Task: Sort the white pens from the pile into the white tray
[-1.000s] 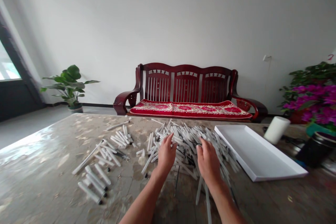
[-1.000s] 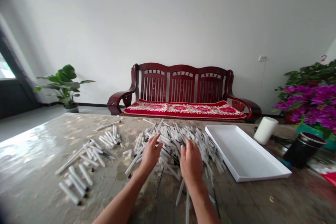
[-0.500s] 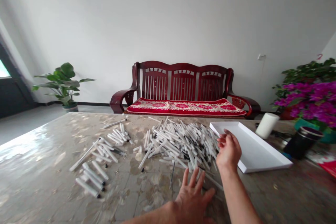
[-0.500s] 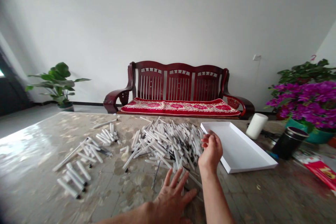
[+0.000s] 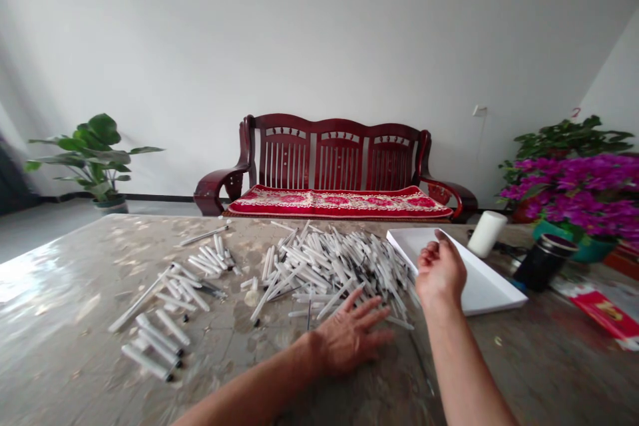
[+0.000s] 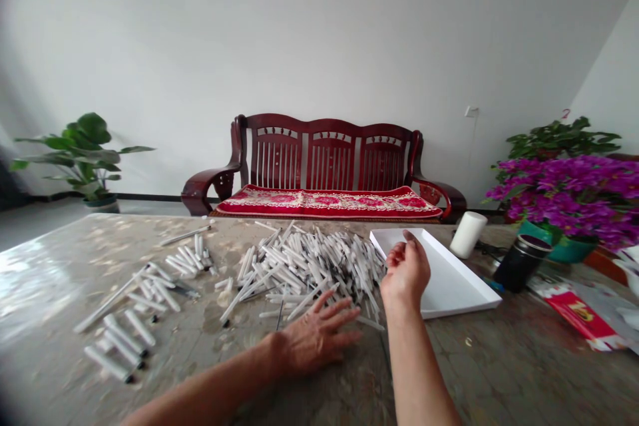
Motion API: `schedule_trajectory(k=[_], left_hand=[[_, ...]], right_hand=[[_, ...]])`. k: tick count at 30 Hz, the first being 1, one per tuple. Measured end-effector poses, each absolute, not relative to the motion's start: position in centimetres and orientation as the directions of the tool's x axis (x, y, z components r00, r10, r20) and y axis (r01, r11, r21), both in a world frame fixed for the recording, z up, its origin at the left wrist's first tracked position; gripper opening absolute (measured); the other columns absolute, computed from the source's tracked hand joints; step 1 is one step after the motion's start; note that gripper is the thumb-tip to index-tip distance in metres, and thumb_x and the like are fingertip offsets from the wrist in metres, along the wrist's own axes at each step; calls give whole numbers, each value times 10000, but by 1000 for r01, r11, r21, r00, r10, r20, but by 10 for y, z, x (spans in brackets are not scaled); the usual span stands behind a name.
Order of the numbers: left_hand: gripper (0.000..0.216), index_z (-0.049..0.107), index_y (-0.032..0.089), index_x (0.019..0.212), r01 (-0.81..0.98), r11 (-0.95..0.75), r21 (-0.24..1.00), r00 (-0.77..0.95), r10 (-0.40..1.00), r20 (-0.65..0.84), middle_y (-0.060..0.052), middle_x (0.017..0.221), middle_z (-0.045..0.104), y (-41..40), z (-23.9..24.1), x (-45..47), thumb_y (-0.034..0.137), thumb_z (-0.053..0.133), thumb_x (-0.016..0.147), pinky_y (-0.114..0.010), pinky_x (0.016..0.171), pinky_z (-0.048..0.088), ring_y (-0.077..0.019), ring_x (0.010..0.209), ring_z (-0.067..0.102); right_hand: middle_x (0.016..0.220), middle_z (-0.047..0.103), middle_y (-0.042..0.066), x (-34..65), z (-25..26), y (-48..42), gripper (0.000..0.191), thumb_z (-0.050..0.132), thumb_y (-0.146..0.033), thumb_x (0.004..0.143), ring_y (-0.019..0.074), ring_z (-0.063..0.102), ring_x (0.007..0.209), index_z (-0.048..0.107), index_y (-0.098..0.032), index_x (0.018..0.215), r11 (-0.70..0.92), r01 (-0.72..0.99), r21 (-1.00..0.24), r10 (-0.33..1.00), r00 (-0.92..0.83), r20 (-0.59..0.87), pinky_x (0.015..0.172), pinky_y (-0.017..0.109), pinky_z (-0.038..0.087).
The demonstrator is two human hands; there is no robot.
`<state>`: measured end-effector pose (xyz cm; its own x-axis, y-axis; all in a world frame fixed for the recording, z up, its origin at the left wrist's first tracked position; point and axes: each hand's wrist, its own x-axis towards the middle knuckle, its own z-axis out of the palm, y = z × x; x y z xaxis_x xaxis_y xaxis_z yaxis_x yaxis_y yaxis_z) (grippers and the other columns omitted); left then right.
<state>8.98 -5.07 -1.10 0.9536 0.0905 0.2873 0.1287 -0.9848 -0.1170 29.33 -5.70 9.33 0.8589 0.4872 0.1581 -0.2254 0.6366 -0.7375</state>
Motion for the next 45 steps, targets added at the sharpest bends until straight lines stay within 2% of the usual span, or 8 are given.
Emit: schedule_trajectory(k=[4, 7, 11, 15, 18, 24, 34, 45], left_hand=[[558, 389, 365, 1508, -32, -992, -124, 960, -65, 273, -26, 1591, 416, -75, -15, 125, 568, 371, 988, -578, 1198, 192, -286, 1509, 254], [497, 473, 382, 1452, 22, -988, -155, 964, -20, 264, -4, 1545, 478, -59, -14, 134, 523, 444, 976, -604, 1187, 196, -306, 1506, 249], [403, 584, 319, 1334, 120, -974, -194, 956, 60, 288, -20, 1484, 537, -21, -12, 118, 478, 441, 992, -619, 1181, 206, -315, 1486, 280], [349, 609, 298, 1291, 136, -962, -237, 948, 57, 313, -23, 1462, 563, 1, -13, 100, 417, 461, 999, -623, 1173, 223, -312, 1460, 330], [316, 620, 289, 1267, 116, -955, -272, 945, 22, 327, -22, 1466, 563, 14, -14, 91, 351, 441, 1014, -614, 1167, 241, -300, 1428, 386], [328, 603, 269, 1291, 79, -957, -278, 939, -22, 344, -47, 1485, 549, 38, -20, 75, 355, 517, 986, -567, 1196, 213, -266, 1394, 438], [337, 612, 300, 1276, 143, -964, -224, 949, 70, 307, -31, 1501, 535, 36, -16, 64, 411, 554, 964, -542, 1222, 174, -261, 1441, 388], [316, 591, 297, 1293, 310, -936, -164, 888, 224, 402, -31, 1464, 562, -10, -13, 14, 345, 498, 994, -472, 1229, 149, -208, 1415, 403]], right_hand=[[602, 551, -70, 281, 83, -52, 303, 657, -420, 740, 72, 478, 496, 661, -184, 930, 521, -107, -847, 573, 779, 254, 462, 176, 329], [779, 692, 22, 279, 64, -47, 306, 595, -442, 814, 164, 650, 733, 699, -189, 949, 349, 232, -908, 723, 550, 419, 654, 267, 503], [1157, 704, 118, 297, 23, -43, 390, 455, -419, 899, 266, 634, 1118, 677, -205, 1138, 262, 765, -588, 748, 224, 624, 997, 453, 485], [1425, 524, 215, 314, -31, -49, 543, 442, -441, 926, 364, 449, 1357, 541, -130, 1360, 62, 974, -216, 719, 106, 687, 1083, 548, 405], [1497, 453, 189, 318, -65, -58, 557, 443, -410, 942, 371, 394, 1402, 459, -162, 1441, -83, 995, -52, 761, 97, 641, 1086, 541, 398], [1463, 493, 181, 321, -86, -46, 515, 379, -365, 956, 363, 479, 1332, 477, -173, 1424, -203, 979, -19, 774, 172, 609, 1045, 536, 416], [1300, 606, 202, 305, -78, -18, 459, 409, -359, 969, 379, 558, 1228, 530, -209, 1386, -95, 992, -84, 601, 124, 789, 974, 578, 438], [1310, 622, 148, 286, -46, -37, 363, 459, -316, 978, 337, 504, 1279, 606, -173, 1277, 204, 979, 2, 615, -130, 777, 1062, 538, 419]])
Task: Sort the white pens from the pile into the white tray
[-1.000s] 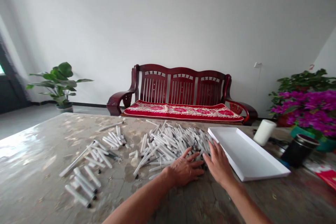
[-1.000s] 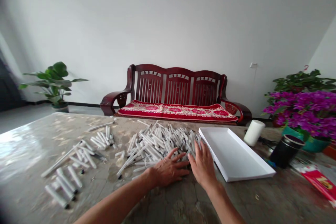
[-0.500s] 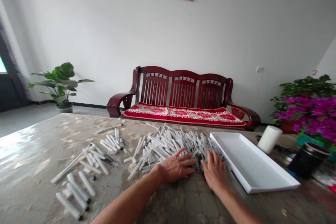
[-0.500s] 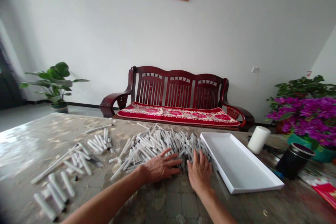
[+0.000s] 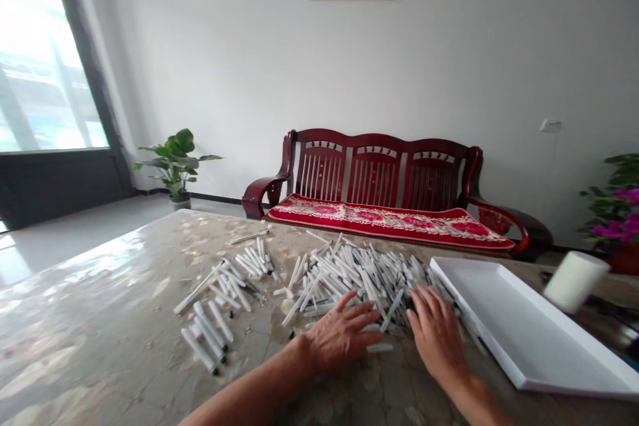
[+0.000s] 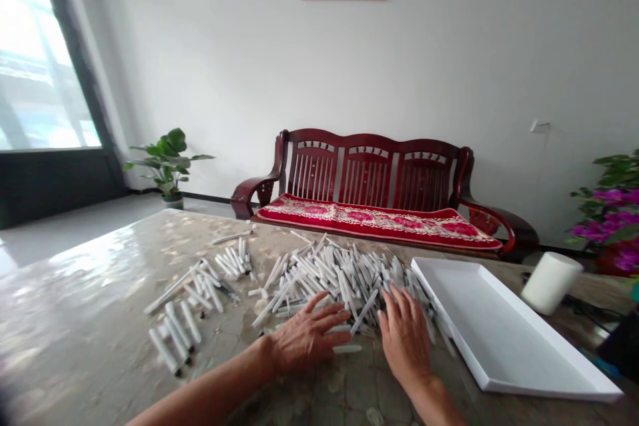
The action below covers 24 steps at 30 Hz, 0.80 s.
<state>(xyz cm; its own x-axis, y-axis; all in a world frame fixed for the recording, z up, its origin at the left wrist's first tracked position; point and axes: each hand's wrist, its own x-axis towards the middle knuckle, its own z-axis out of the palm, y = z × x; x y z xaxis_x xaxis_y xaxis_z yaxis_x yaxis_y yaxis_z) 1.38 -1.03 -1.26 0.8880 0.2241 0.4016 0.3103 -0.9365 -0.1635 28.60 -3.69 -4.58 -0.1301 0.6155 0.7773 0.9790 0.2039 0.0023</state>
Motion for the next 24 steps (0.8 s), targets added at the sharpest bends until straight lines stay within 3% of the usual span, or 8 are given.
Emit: schedule_trajectory(k=[3, 6, 8, 10, 13, 17, 20, 24], left_hand=[[277, 645, 304, 1223, 619, -784, 51, 681, 568, 462, -24, 1334, 650, -2, -3, -7, 317, 517, 978, -407, 1140, 323, -205, 1256, 548], [310, 672, 279, 1208, 922, -305, 237, 188, 891, 413, -66, 1274, 664, 21, 13, -38, 250, 485, 963, -375, 1004, 431, -236, 1156, 598], [352, 651, 277, 1252, 964, 33, 265, -116, 945, 305, -81, 1320, 632, 38, 24, -61, 243, 480, 945, -362, 984, 434, -250, 1171, 590], [399, 604, 265, 1321, 941, 231, 246, -285, 935, 213, -118, 1369, 599, 54, 30, -82, 296, 471, 947, -397, 997, 421, -288, 1223, 563], [417, 614, 224, 1300, 915, 337, 221, -375, 913, 160, -190, 1422, 546, 69, 31, -103, 390, 457, 951, -475, 1015, 394, -374, 1320, 489], [413, 644, 205, 1231, 909, 370, 190, -392, 915, 92, -232, 1351, 589, 75, 23, -107, 432, 464, 937, -520, 960, 419, -413, 1225, 569], [379, 657, 168, 1199, 926, 336, 170, -352, 933, 71, -242, 1299, 610, 73, 17, -100, 358, 478, 924, -505, 922, 446, -402, 1135, 625], [375, 661, 142, 1187, 954, 255, 161, -269, 960, 77, -243, 1247, 625, 63, 10, -83, 180, 404, 917, -454, 865, 490, -363, 1084, 653]], right_hand=[[1311, 642, 82, 256, -31, -42, 347, 479, -253, 965, 276, 517, 1291, 615, -240, 1285, 383, 924, -9, 631, -254, 733, 1100, 485, 407], [1367, 622, 37, 218, -18, -53, 427, 498, -182, 941, 231, 501, 1327, 586, -279, 1348, 534, 845, 7, 647, -414, 640, 1124, 423, 400], [1438, 575, 21, 196, -15, -62, 478, 531, -224, 941, 231, 458, 1373, 534, -293, 1414, 628, 778, 34, 625, -529, 574, 1144, 419, 380], [1512, 506, 31, 179, -17, -69, 547, 581, -374, 937, 263, 392, 1426, 479, -299, 1470, 712, 699, 67, 577, -637, 511, 1165, 447, 349], [1504, 517, 38, 164, -27, -69, 609, 620, -522, 900, 283, 369, 1439, 499, -309, 1457, 798, 594, 100, 493, -739, 459, 1202, 479, 278], [1379, 629, 31, 162, -38, -48, 469, 704, -389, 879, 260, 456, 1373, 613, -279, 1326, 753, 646, 125, 509, -693, 510, 1214, 469, 246], [1278, 686, 34, 170, -37, -35, 366, 744, -288, 850, 262, 534, 1293, 673, -256, 1207, 669, 734, 117, 550, -595, 587, 1179, 466, 306], [1282, 679, 7, 175, -36, -41, 342, 663, -145, 867, 233, 548, 1280, 680, -281, 1181, 625, 780, 38, 598, -510, 618, 1154, 440, 352]])
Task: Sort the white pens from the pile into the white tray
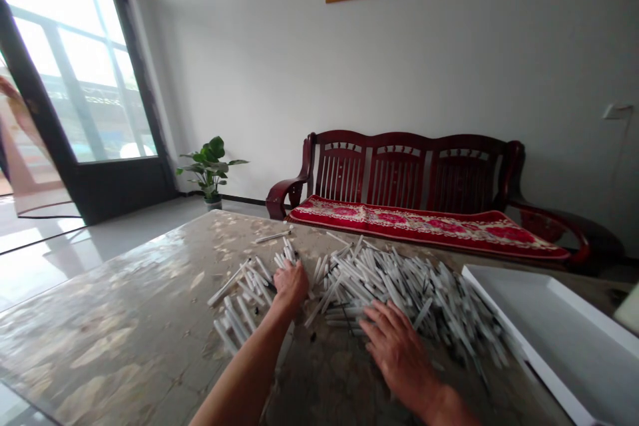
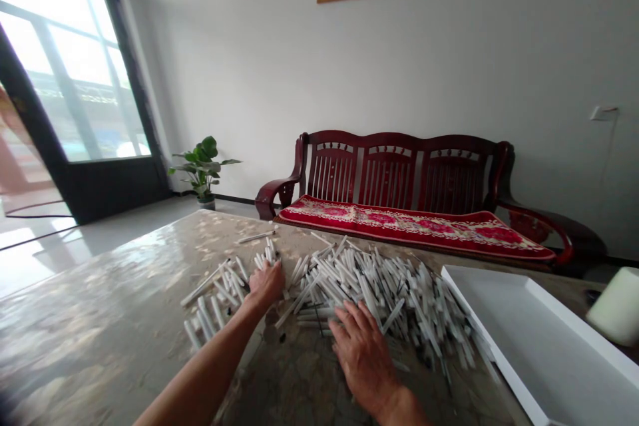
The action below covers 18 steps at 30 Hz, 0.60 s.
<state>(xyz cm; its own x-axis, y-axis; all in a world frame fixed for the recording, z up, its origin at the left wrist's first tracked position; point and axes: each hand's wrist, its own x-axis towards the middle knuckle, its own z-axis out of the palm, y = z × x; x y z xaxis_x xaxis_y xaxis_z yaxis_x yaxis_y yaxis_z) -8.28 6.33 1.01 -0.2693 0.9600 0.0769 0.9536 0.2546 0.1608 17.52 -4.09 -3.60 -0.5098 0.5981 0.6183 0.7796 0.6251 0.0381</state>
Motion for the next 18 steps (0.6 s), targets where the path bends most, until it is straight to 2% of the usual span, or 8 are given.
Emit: schedule_trajectory(k=[3, 9, 13, 15, 18], left_hand=[[392, 665, 158, 1174, 972, 175, 157, -191, 978, 88, -219, 1240, 632, 49, 4, -64, 119, 389, 899, -423, 858, 507, -335, 1086, 652], [382, 687, 177, 1112, 991, -2, 132, -19, 987, 160, -203, 1158, 677, 19, -9, -36, 111, 384, 889, -409, 831, 534, -322, 1043, 668], [383, 713, 204, 1060, 985, -82, 153, 60, 987, 148, -151, 1170, 708, 10, -8, -42, 90, 405, 864, -398, 894, 515, -287, 1039, 687], [386, 714, 224, 1093, 975, -90, 202, 62, 988, 142, -120, 1172, 725, 10, -4, -48, 106, 424, 867, -386, 928, 495, -274, 1048, 690], [441, 655, 238, 1257, 964, -17, 264, -20, 991, 136, -100, 1190, 733, 15, 3, -55, 141, 447, 881, -369, 917, 487, -263, 1040, 696]], right_hand=[[1274, 680, 2, 174, -40, -51, 355, 598, -93, 875, 214, 556, 1273, 688, -289, 1157, 630, 777, -12, 595, -473, 650, 1122, 415, 397], [1217, 703, 20, 179, -51, -53, 363, 507, -60, 896, 219, 578, 1235, 710, -265, 1115, 612, 789, -46, 581, -409, 704, 1074, 417, 451], [1190, 714, 17, 182, -51, -53, 376, 494, -35, 882, 217, 582, 1225, 724, -262, 1073, 623, 781, -50, 574, -412, 708, 1066, 415, 459], [1184, 715, 21, 182, -49, -54, 377, 498, -30, 875, 216, 586, 1218, 726, -256, 1072, 621, 781, -67, 585, -404, 703, 1060, 411, 470], [1170, 719, 29, 180, -46, -55, 384, 483, -18, 870, 214, 593, 1210, 733, -249, 1047, 624, 776, -95, 589, -386, 710, 1045, 403, 493]])
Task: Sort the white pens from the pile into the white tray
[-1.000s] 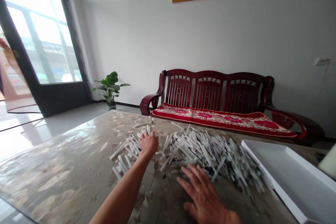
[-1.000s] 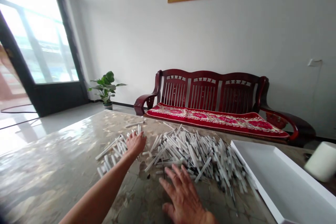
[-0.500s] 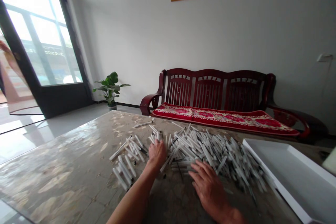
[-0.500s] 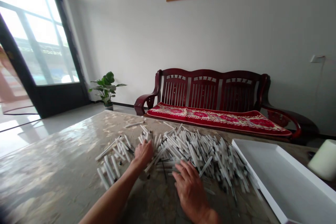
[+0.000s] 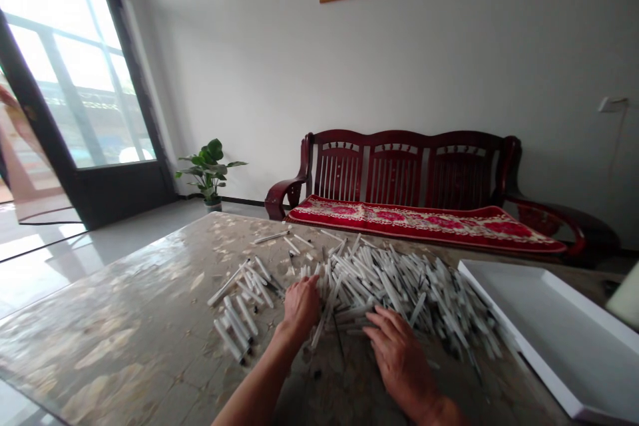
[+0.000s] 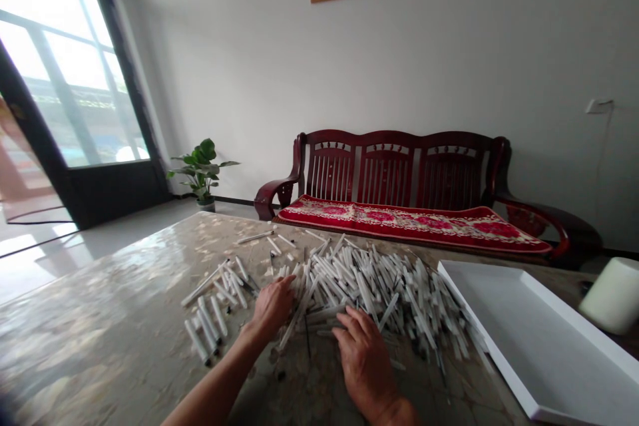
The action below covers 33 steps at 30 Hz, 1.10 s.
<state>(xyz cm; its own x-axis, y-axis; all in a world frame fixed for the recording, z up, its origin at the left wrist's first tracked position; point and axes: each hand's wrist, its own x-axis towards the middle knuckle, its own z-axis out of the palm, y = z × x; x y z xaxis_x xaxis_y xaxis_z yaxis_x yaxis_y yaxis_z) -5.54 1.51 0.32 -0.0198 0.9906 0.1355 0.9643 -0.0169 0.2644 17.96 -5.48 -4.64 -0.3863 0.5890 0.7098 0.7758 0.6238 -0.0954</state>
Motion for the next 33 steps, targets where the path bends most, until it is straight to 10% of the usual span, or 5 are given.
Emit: schedule_trajectory(k=[10, 15, 21, 28, 33], left_hand=[[287, 756, 276, 1085, 929, 145, 342, -239, 938, 252, -81, 1116, 771, 30, -6, -61, 242, 524, 918, -543, 1122, 258, -290, 1081, 674], [273, 753, 280, 1109, 897, 131, 422, -284, 902, 326, -81, 1107, 776, 30, -16, -68, 247, 559, 919, -583, 1173, 127, -276, 1132, 651], [223, 768, 277, 1040, 902, 42, 430, -272, 829, 489, -66, 1044, 788, 30, -13, -72, 257, 577, 926, -558, 1163, 207, -270, 1062, 672], [261, 699, 212, 1084, 761, -342, 551, -128, 754, 645, -66, 999, 759, 25, -14, -45, 200, 468, 964, -303, 796, 520, -201, 901, 703], [172, 683, 232, 1007, 679, -616, 399, 244, 702, 669, -23, 899, 738, 9, -17, -10, 178, 532, 945, -257, 736, 514, -171, 825, 697]], right_hand=[[1133, 723, 49, 181, -42, -55, 362, 460, -27, 885, 231, 609, 1168, 731, -238, 1000, 619, 770, -154, 599, -336, 727, 1004, 407, 517], [1302, 663, 43, 172, -32, -69, 284, 576, -295, 937, 241, 543, 1256, 653, -263, 1208, 813, 582, -15, 453, -617, 644, 1038, 398, 466], [990, 731, -55, 141, -52, -78, 134, 617, -396, 941, 167, 610, 1065, 655, -279, 890, 930, 366, -25, 310, -747, 588, 954, 293, 467], [1014, 696, 20, 162, -42, -51, 157, 621, -91, 890, 210, 597, 1059, 655, -234, 835, 633, 771, -72, 575, -406, 710, 960, 349, 455], [963, 709, 62, 195, -31, -39, 218, 469, -286, 985, 224, 645, 922, 679, -231, 969, 447, 761, -469, 730, -8, 684, 842, 349, 499]])
